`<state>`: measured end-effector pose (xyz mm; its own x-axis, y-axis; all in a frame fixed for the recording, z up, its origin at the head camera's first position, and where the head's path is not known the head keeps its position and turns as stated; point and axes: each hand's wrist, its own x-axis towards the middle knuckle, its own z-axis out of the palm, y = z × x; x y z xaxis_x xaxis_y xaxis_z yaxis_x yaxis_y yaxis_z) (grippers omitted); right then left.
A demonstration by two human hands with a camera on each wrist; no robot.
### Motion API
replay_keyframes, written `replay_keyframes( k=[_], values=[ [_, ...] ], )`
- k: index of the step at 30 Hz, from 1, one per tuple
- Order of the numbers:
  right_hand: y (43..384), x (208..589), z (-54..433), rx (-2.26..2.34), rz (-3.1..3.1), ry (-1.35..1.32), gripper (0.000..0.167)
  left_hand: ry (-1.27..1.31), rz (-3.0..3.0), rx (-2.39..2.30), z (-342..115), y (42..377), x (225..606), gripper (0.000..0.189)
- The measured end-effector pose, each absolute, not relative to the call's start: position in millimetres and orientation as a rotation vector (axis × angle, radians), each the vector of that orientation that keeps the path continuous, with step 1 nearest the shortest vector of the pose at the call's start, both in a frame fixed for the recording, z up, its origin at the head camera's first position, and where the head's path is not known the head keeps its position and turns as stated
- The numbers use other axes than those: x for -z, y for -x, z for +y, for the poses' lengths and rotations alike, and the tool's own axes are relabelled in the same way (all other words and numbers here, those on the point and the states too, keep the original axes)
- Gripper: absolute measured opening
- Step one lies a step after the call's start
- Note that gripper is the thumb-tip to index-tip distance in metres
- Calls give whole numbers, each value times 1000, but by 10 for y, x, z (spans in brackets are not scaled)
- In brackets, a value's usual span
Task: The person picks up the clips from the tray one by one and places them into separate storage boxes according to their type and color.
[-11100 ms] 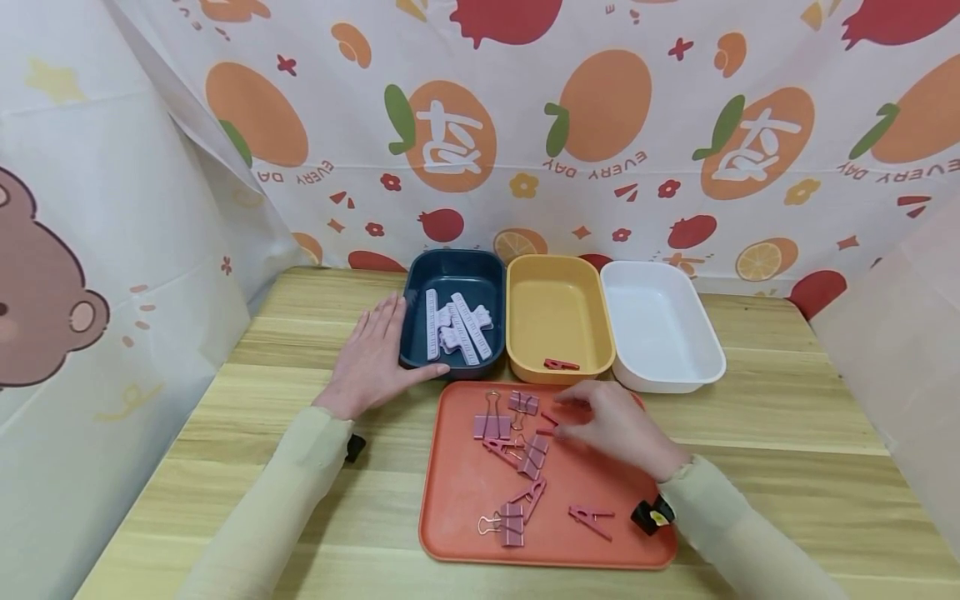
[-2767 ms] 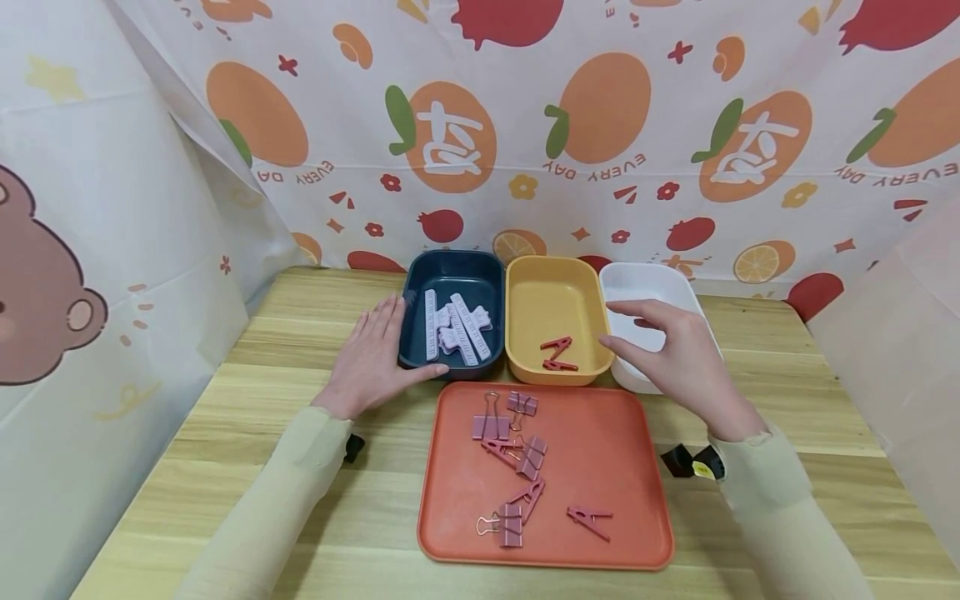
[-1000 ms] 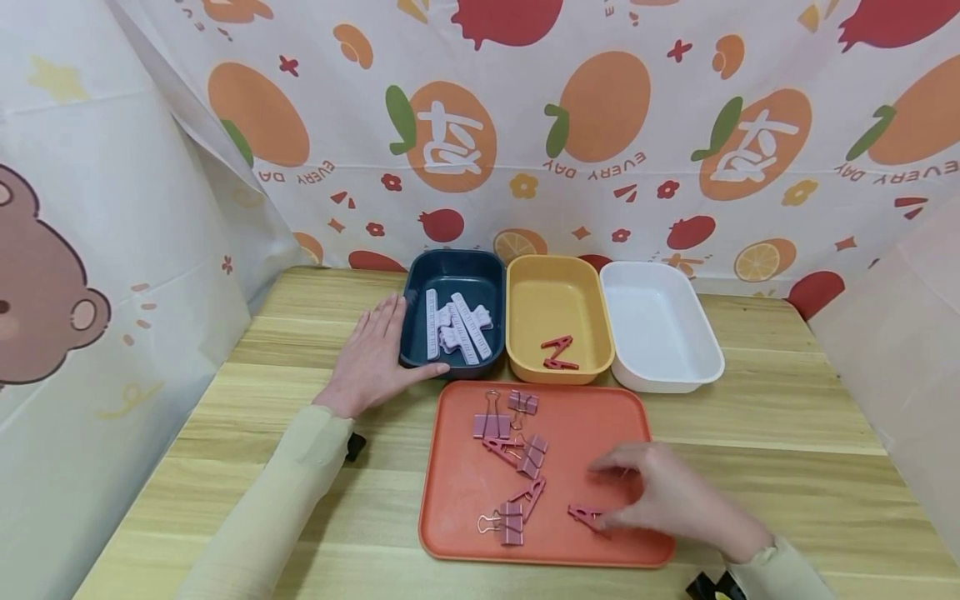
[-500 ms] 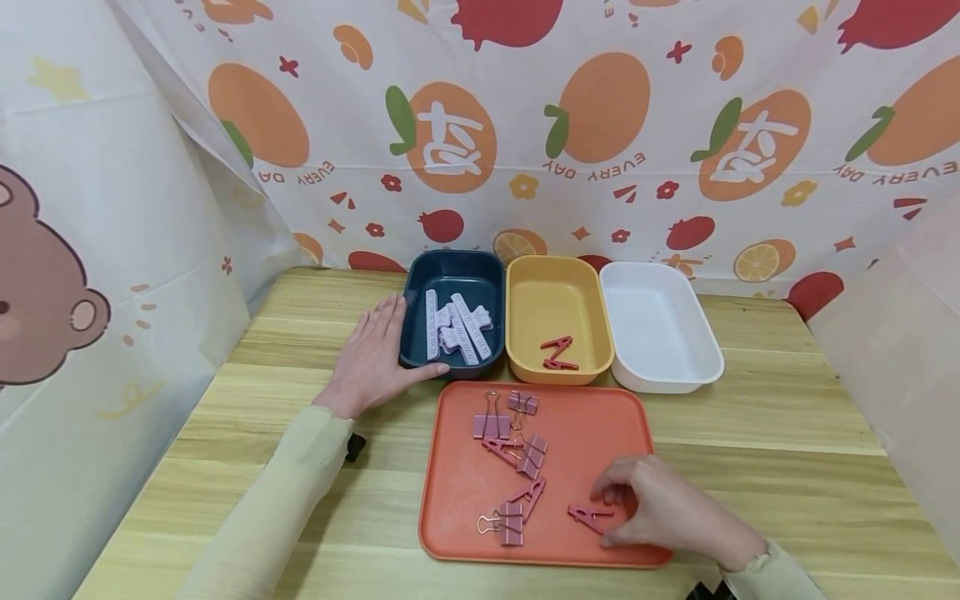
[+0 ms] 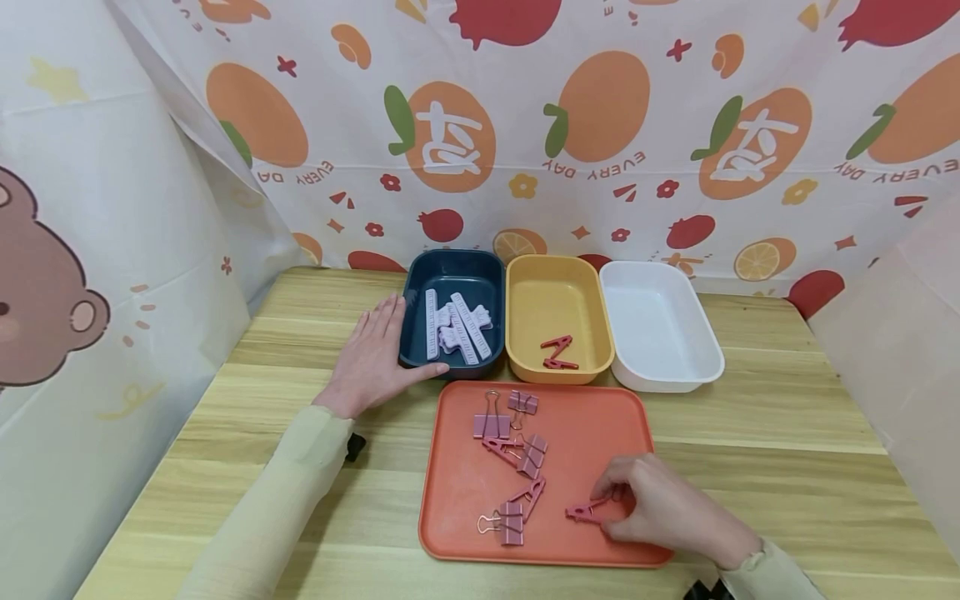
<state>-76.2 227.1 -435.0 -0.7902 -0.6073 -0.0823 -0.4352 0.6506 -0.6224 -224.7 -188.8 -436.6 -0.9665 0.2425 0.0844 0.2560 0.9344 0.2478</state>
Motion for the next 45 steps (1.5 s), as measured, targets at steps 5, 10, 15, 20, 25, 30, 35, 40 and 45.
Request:
replay_keyframes(
  k=[5,10,15,20,25,30,35,40,45],
  values=[
    [790,4354,2265,922,2634,898,26,389,-3041,406,-1885,2247,4368,134],
    [834,4311,2257,938,2672,930,26,390,-3042,406,-1890,2248,4371,134],
    [888,4245,2235,953,2718,931,27,395,-3032,410,-1894,2254,4380,134],
    [964,4186,2249,997,2795,970,31,395,-3032,417,-1892,2252,4382,134],
    [1026,4117,2276,1009,2823,989,32,393,-3033,423,-1892,2248,4376,134],
    [1091,4045,2292,992,2831,940,30,392,-3031,424,-1889,2249,4376,133],
    [1174,3978,2308,993,2866,904,30,395,-3032,424,-1892,2247,4371,133],
    [1252,3907,2299,994,2876,850,30,395,-3034,415,-1895,2249,4373,133],
    [1310,3857,2285,997,2898,827,31,396,-3028,418,-1892,2253,4384,133]
  ],
)
